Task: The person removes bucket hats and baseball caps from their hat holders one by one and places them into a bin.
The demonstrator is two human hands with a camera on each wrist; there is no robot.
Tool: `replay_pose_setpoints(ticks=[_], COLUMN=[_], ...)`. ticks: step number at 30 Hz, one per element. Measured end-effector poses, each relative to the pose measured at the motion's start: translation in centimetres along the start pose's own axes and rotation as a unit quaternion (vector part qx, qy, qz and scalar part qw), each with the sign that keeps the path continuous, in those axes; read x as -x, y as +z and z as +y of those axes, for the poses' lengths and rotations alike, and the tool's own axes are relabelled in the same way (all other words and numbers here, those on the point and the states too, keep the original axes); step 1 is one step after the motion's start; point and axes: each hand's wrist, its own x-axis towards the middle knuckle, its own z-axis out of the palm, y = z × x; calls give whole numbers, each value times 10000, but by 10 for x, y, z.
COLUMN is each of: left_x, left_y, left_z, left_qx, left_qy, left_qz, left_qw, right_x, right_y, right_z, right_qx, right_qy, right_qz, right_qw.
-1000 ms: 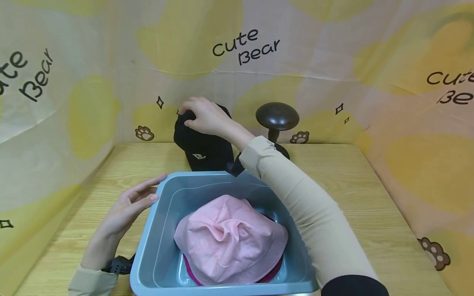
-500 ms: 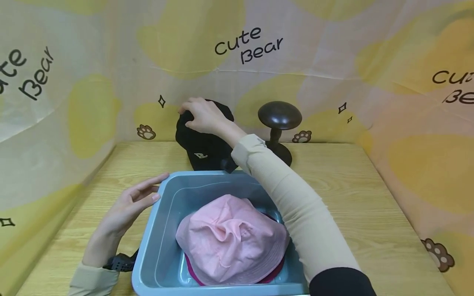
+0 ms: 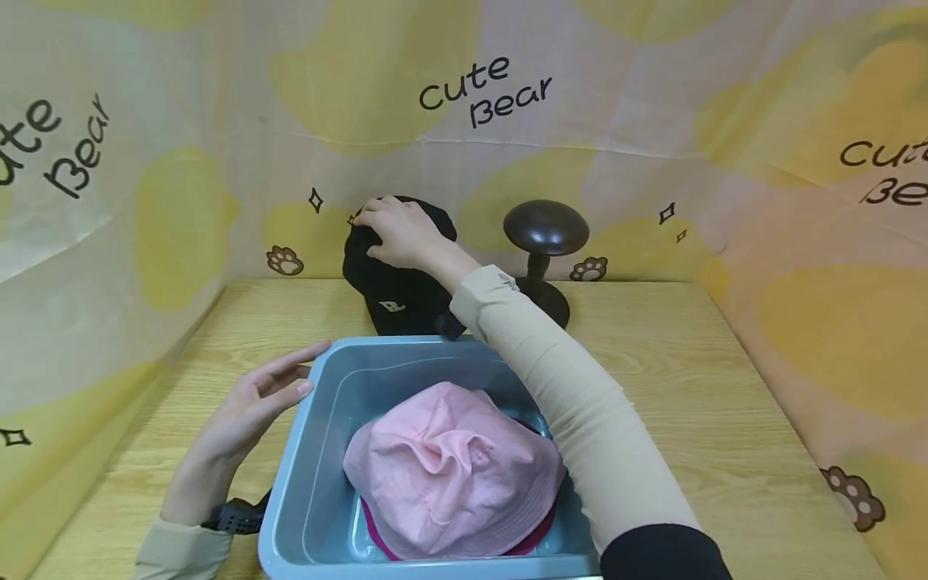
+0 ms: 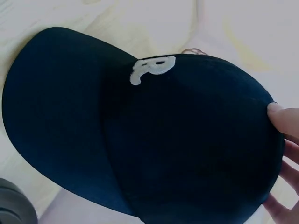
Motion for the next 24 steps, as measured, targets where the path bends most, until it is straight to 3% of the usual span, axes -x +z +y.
replay_pose_setpoints(ticks=[24], left_x=[-5], left_y=[-2], left_z=[-5], left_qx=[44], left_qy=[-39], left_qz=[20], left_qw=[10000], right_x=[8], right_y=[-5], right_z=[-6], right_qx=[85], right_qy=[-138], right_qz=[460], right_qw=[9988])
